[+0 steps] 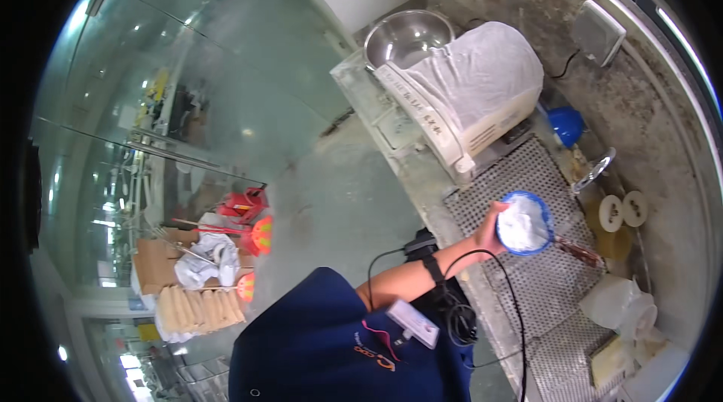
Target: Applying adhesive or liquid to dental prosthetic components, washing a container, and scooping white powder into the container using a small scoop.
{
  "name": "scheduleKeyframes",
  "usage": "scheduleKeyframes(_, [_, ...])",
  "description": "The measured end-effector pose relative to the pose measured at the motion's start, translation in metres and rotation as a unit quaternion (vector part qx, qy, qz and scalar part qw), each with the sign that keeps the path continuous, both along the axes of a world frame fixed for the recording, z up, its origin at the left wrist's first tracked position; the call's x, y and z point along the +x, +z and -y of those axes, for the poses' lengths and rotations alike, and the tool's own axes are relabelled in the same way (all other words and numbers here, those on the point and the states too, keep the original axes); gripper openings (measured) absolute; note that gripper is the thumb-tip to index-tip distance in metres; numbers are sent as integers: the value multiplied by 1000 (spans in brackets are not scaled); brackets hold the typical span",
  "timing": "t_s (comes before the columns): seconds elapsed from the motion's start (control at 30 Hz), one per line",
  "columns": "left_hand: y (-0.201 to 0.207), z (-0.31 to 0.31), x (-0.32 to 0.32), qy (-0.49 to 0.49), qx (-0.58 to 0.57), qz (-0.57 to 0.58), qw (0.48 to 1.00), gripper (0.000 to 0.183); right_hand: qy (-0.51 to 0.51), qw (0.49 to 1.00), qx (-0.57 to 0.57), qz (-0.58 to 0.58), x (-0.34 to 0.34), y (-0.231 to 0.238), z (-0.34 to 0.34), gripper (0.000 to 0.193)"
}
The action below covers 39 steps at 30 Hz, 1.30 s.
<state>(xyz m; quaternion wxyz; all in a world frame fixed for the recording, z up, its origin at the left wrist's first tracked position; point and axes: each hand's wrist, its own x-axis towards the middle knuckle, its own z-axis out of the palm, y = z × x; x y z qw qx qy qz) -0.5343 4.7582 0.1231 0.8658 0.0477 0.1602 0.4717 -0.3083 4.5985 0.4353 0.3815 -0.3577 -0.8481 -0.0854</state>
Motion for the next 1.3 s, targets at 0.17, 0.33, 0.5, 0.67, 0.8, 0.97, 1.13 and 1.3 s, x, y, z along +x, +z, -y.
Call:
scheduleKeyframes(0.17, [27, 0, -7, 1, 33, -21, 999, 83, 72, 996, -35, -26, -10, 7, -12, 24])
scheduleKeyframes(0.33, [34, 5, -8, -4, 37, -19, 999, 84, 96, 993, -53, -35, -14, 14, -8, 25])
scheduleKeyframes(0.5, [27, 5, -11, 3, 40, -22, 999, 81, 116, 990, -65, -40, -20, 16, -6, 26])
scheduleKeyframes(0.67, [30, 7, -13, -5, 34, -48, 998, 82, 132, 987, -77, -42, -19, 18, -4, 27])
scheduleKeyframes(0.8, [28, 3, -12, -4, 48, -23, 999, 83, 145, 985, -88, -43, -19, 21, -4, 28])
scheduleKeyframes(0.97, [34, 4, -11, -10, 46, -18, 999, 82, 157, 982, -99, -43, -18, 24, -3, 30])
scheduleKeyframes(1.13, [40, 4, -11, 9, 30, -21, 999, 80, 172, 978, -110, -43, -19, 26, -2, 32])
scheduleKeyframes(1.3, [39, 3, -11, 11, 41, -12, 999, 79, 188, 974, -120, -45, -19, 30, 1, 34])
